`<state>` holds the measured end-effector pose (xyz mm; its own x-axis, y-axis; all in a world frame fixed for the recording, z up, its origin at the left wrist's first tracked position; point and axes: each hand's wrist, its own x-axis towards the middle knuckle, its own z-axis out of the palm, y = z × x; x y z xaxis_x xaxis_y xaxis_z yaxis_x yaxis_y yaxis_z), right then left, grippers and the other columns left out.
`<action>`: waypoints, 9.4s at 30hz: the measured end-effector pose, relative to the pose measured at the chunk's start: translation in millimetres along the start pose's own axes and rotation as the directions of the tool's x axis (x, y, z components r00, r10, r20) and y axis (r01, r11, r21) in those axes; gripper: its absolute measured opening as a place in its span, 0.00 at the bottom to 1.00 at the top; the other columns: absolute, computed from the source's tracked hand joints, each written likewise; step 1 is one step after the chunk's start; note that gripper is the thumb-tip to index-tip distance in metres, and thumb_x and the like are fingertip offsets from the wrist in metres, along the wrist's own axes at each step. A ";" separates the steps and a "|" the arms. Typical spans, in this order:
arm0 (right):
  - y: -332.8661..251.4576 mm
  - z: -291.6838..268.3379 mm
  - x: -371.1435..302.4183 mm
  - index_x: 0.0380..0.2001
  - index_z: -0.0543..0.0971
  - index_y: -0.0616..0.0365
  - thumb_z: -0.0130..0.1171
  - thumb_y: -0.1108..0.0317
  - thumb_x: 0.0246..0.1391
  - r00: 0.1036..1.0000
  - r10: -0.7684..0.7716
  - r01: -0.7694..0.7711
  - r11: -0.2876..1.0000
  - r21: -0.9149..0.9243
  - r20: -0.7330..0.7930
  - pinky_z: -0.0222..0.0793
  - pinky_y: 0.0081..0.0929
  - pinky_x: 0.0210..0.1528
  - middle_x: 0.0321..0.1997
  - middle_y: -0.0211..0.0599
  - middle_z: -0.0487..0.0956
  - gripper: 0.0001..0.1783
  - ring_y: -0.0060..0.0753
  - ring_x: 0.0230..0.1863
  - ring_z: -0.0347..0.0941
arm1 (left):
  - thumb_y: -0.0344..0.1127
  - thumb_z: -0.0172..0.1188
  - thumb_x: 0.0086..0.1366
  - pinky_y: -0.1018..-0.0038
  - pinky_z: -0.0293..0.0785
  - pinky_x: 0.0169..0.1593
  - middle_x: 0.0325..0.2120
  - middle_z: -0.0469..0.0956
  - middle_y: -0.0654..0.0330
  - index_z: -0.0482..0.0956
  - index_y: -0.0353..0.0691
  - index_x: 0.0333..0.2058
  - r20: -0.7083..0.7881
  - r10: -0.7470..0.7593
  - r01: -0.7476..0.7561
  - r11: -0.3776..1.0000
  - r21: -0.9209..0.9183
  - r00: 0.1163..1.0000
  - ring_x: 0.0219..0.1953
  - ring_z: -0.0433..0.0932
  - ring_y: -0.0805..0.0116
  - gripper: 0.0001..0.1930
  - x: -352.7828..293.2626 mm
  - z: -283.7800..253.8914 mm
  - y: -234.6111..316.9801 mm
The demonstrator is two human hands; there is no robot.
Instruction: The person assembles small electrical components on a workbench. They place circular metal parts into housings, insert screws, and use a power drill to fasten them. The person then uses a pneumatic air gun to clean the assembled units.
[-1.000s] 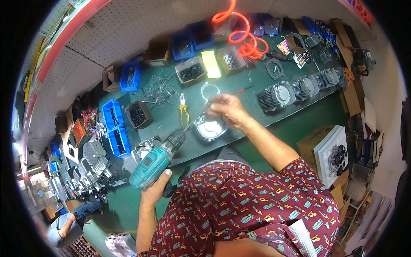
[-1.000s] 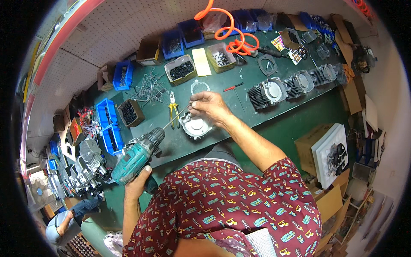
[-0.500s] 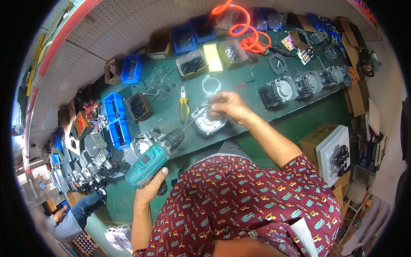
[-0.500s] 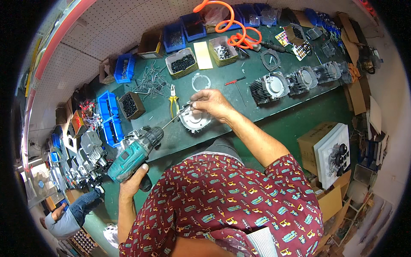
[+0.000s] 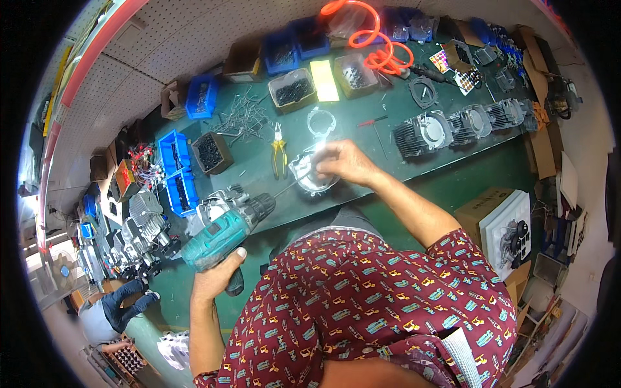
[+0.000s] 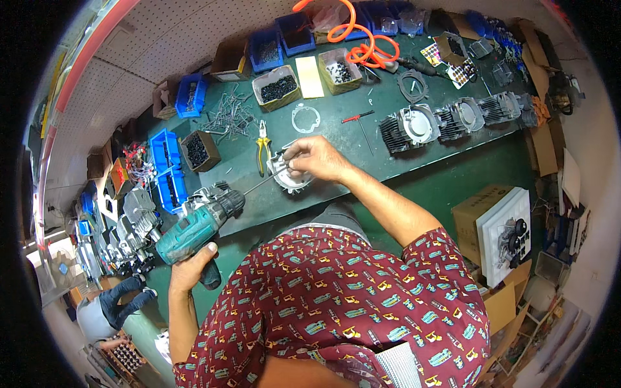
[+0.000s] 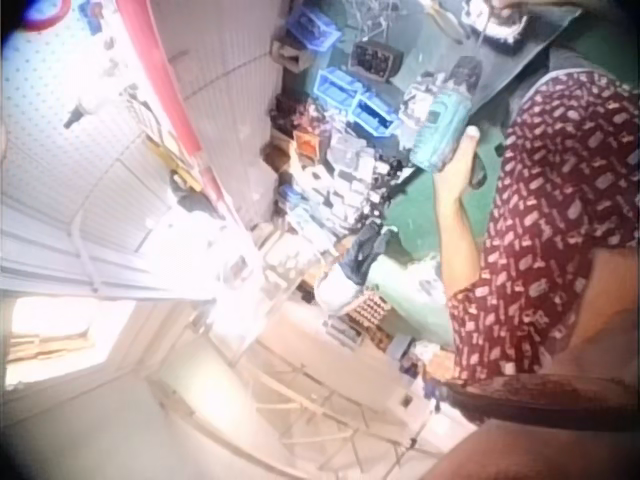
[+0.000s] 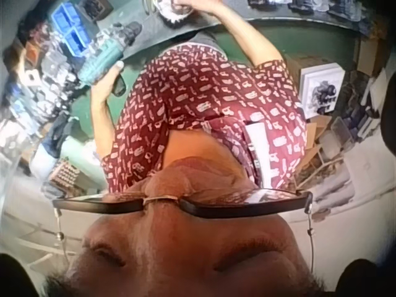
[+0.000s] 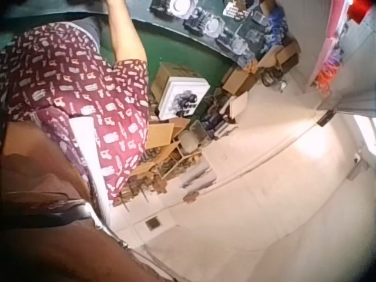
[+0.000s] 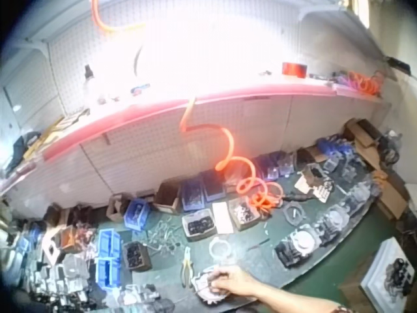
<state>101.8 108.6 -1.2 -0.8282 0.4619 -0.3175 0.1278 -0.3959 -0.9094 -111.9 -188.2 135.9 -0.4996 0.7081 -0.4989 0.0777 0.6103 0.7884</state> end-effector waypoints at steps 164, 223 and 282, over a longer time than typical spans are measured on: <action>84.3 -23.7 26.2 0.45 0.79 0.62 0.45 0.61 0.62 0.790 -0.579 0.317 0.665 -0.676 -0.199 0.69 0.44 0.57 0.47 0.52 0.80 0.19 0.55 0.51 0.75 | 0.39 0.65 0.52 0.56 0.78 0.44 0.32 0.82 0.43 0.83 0.39 0.35 0.435 0.065 -0.414 0.464 0.783 0.898 0.39 0.81 0.43 0.13 55.8 120.9 166.2; 15.1 -98.4 248.1 0.38 0.78 0.58 0.60 0.71 0.59 0.998 -0.059 0.032 0.739 0.673 0.018 0.77 0.23 0.29 0.30 0.32 0.78 0.05 0.26 0.27 0.75 | 0.46 0.67 0.62 0.65 0.67 0.58 0.53 0.77 0.50 0.75 0.32 0.56 -0.429 -0.146 0.254 0.945 0.208 0.892 0.52 0.74 0.56 0.29 -32.1 145.4 61.3; -34.8 -380.5 -50.3 0.35 0.86 0.62 0.68 0.62 0.46 0.990 -0.131 0.140 0.879 -0.456 0.052 0.74 0.27 0.39 0.32 0.41 0.85 0.16 0.27 0.33 0.79 | 0.30 0.68 0.60 0.71 0.76 0.44 0.35 0.82 0.61 0.81 0.37 0.44 -0.189 -0.062 0.047 0.996 -0.079 0.980 0.37 0.79 0.71 0.14 18.4 420.9 125.0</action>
<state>346.7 401.1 -55.9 -0.8652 0.4674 -0.1814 0.2449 0.0783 -0.9664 251.8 50.6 73.8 -0.6578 0.5891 -0.4693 -0.0148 0.6128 0.7901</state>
